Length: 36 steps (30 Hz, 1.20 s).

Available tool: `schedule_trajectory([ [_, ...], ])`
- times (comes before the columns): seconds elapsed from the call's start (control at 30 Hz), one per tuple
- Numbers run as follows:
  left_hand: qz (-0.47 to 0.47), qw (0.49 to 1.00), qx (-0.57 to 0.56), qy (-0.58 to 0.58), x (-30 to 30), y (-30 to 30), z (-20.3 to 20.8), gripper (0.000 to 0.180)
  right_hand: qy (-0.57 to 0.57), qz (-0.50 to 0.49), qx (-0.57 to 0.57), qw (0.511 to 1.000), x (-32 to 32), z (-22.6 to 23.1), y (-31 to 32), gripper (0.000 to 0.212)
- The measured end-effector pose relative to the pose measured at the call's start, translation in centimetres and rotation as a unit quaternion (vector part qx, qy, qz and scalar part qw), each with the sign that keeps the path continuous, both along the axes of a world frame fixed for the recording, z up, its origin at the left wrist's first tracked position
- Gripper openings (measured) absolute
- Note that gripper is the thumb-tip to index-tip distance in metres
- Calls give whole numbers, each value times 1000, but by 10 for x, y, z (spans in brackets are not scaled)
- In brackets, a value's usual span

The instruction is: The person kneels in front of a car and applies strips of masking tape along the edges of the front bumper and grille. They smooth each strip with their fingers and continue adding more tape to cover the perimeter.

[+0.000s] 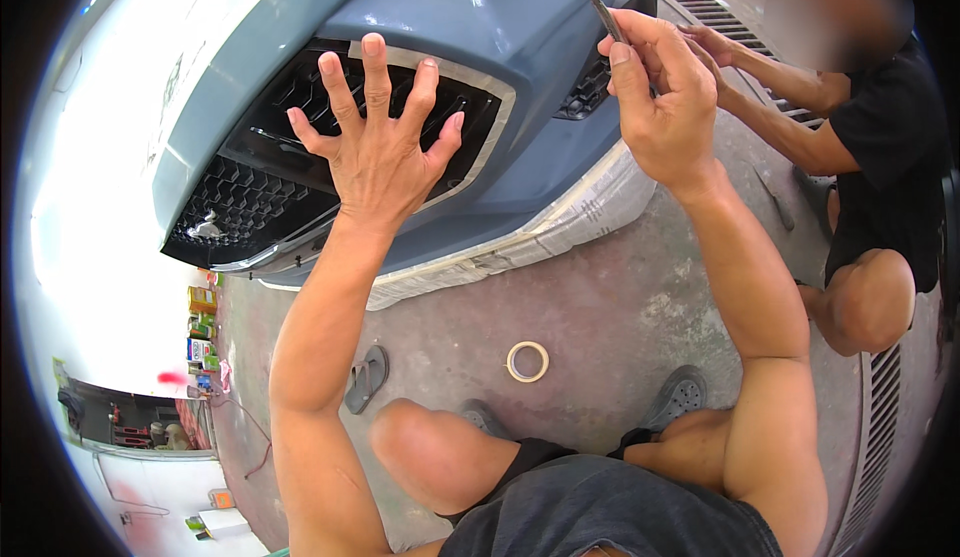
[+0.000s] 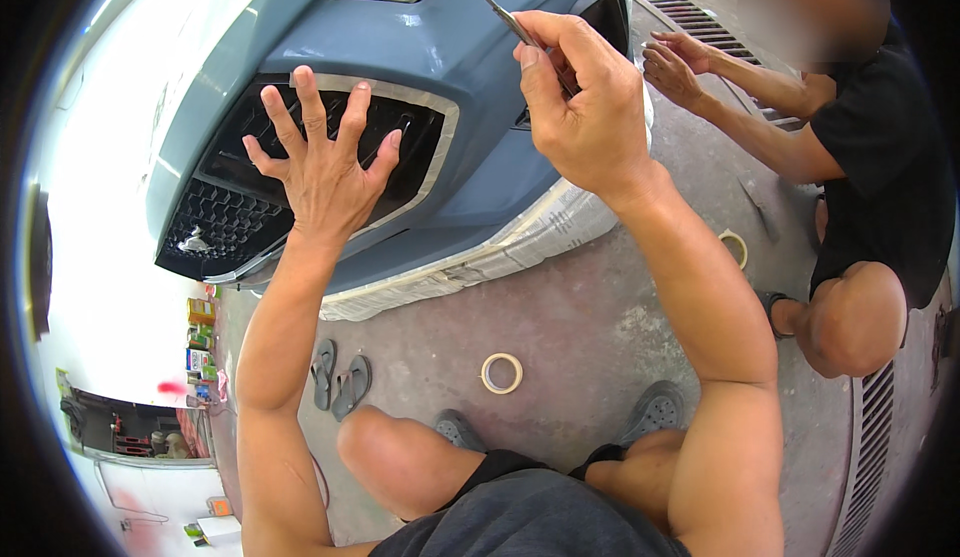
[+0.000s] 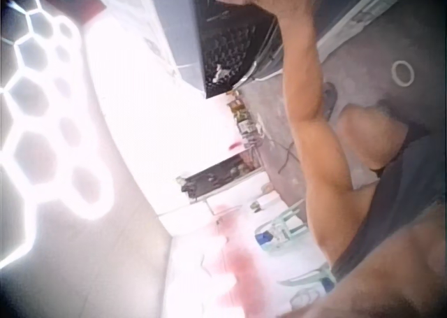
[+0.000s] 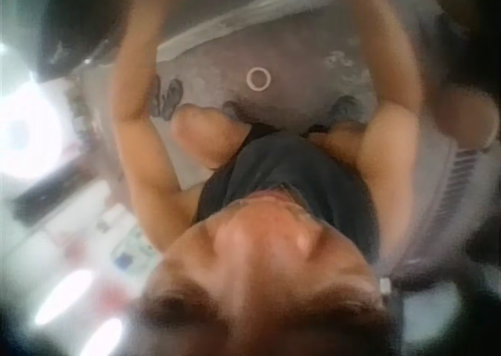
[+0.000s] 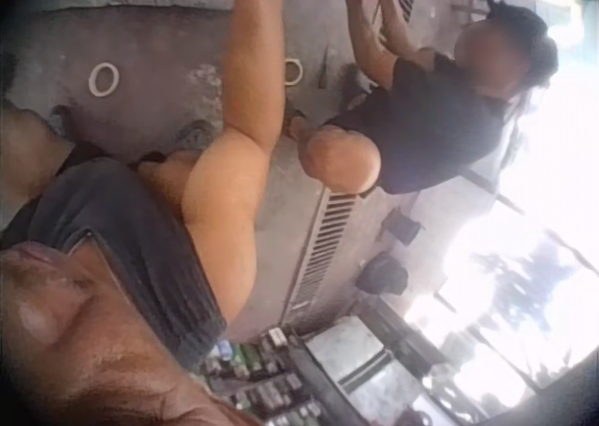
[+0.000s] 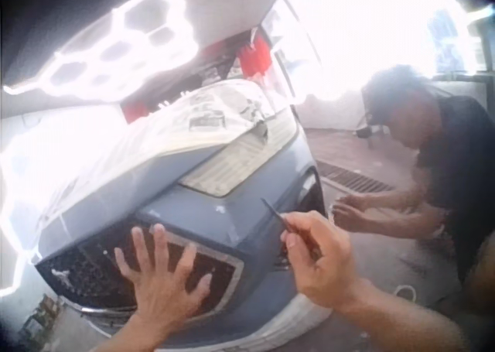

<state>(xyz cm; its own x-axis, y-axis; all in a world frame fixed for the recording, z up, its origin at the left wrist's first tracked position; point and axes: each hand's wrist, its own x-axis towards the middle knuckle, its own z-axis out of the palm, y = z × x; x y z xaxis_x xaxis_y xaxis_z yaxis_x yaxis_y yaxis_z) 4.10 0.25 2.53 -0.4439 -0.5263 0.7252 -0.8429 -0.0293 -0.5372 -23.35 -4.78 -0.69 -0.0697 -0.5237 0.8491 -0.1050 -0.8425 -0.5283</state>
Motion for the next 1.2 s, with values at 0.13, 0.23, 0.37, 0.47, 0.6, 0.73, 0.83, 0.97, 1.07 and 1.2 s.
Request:
schedule_trajectory([
  [0.13, 9, 1000, 14, -24, 0, 1, -2, 54, 5, -6, -5, 1000, -6, 0, -2, 25],
  [0.23, 5, 1000, 15, -26, 5, 2, -8, 62, -6, 5, 0, 1000, -6, 0, -2, 26],
  [0.37, 49, 998, 26, -40, 4, 1, -10, 72, -11, 3, 1, 1000, -5, 1, -2, 26],
  [0.47, 60, 997, 28, -50, 7, 1, -10, 74, -5, -1, -3, 1000, -8, 2, -2, 26],
  [0.6, 46, 997, 24, -51, 6, 3, -9, 75, -52, -4, -9, 999, -7, 7, 0, 18],
  [0.73, 40, 994, 63, -81, 3, 6, -11, 78, -60, 10, -6, 998, -8, 7, 1, 20],
  [0.83, 94, 984, 122, -86, -6, 6, -17, 86, -61, 10, -23, 998, -10, 7, -2, 21],
  [0.97, 60, 980, 160, -107, -21, 8, -40, 92, -34, 2, -13, 999, -15, 7, -1, 23],
  [1.07, 49, 977, 181, -103, -30, 4, -49, 90, -56, 6, -12, 998, -12, 9, 1, 20],
  [1.2, 81, 970, 201, -115, -39, 6, -57, 88, -101, 30, -5, 994, -4, 6, 1, 17],
])
